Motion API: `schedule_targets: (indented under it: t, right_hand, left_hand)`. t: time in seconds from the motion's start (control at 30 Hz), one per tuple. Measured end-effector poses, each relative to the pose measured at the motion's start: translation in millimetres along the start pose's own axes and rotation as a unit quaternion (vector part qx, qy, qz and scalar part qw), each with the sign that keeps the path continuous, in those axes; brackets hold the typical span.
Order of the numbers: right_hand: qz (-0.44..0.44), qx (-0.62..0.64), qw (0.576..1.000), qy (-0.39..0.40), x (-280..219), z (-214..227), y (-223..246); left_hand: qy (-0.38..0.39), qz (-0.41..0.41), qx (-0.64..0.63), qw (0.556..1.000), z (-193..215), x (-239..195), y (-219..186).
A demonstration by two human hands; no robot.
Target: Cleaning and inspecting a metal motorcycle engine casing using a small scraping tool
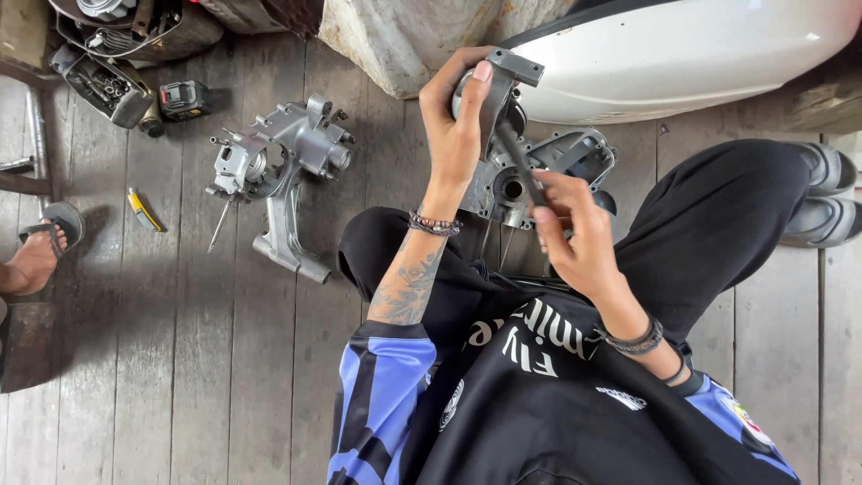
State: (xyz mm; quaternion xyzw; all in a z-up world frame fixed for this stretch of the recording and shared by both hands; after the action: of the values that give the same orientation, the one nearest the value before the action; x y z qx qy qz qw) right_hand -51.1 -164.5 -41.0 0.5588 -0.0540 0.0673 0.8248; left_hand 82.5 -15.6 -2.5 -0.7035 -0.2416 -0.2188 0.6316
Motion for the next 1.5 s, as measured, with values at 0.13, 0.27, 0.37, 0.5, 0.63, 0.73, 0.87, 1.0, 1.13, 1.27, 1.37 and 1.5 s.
schedule_targets:
  t: [0.13, 0.27, 0.37, 0.5, 0.63, 0.73, 0.87, 1.0, 1.13, 1.27, 1.37, 1.5]
  right_hand:
    - [-0.086, 0.191, 0.977, 0.036, 10.4, -15.7, -23.5]
    - [-0.063, 0.170, 0.983, 0.034, 19.7, -3.9, -22.8]
    - [-0.046, 0.096, 0.994, 0.008, 11.4, -11.3, -30.4]
    - [-0.066, 0.140, 0.988, -0.003, 7.3, -9.5, -23.6]
    - [-0.130, 0.215, 0.966, 0.064, 12.5, 11.5, -33.1]
    - [-0.143, 0.186, 0.970, 0.065, 6.2, 10.1, -38.7]
    - [-0.152, 0.199, 0.966, 0.063, -10.8, 6.8, -43.0]
    - [-0.166, 0.166, 0.971, 0.044, -24.0, 11.6, -57.7]
    - [-0.074, 0.139, 0.987, 0.024, -20.9, 21.5, -36.0]
    - [-0.055, 0.105, 0.992, 0.040, -15.0, 15.1, -20.7]
    - [-0.043, 0.046, 0.997, 0.037, -13.9, 3.2, -13.4]
    - [-0.005, -0.043, 0.998, -0.052, -0.8, 5.4, -17.7]
  left_hand:
    - [0.034, -0.012, 0.033, 0.999, -8.4, -2.3, -6.5]
    - [0.082, -0.028, 0.045, 0.995, -12.7, -3.5, -9.9]
    - [0.081, -0.023, 0.054, 0.995, -14.2, -3.9, -14.1]
    - [0.082, -0.045, 0.036, 0.995, -16.1, -2.7, -13.0]
    - [0.154, -0.006, 0.004, 0.988, -17.8, 0.6, -17.8]
    - [0.185, -0.010, 0.050, 0.981, -21.7, -4.2, -17.9]
    - [0.144, 0.001, 0.056, 0.988, -20.7, -10.5, 1.4]
    - [0.011, 0.093, -0.181, 0.979, -6.8, -12.0, 35.0]
    - [-0.053, 0.149, -0.348, 0.924, -2.0, -16.2, 41.7]
    - [-0.053, 0.093, -0.307, 0.946, 5.5, 0.9, 16.7]
    - [-0.045, 0.073, -0.281, 0.956, 5.8, -6.4, 22.6]
    - [0.006, 0.012, -0.161, 0.987, -1.9, -3.2, 4.5]
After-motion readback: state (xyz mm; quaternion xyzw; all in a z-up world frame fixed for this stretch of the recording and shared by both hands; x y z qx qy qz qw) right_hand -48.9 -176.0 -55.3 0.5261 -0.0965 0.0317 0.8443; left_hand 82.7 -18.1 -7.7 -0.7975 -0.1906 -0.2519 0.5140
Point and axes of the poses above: each hand's wrist, its own x-axis towards the middle knuckle, its own z-axis out of the back of the hand, y = z × x, the point moved 6 cm from there along x, towards the middle knuckle, and after that the axes turned 11 degrees about -z, right-handed, at the moved point
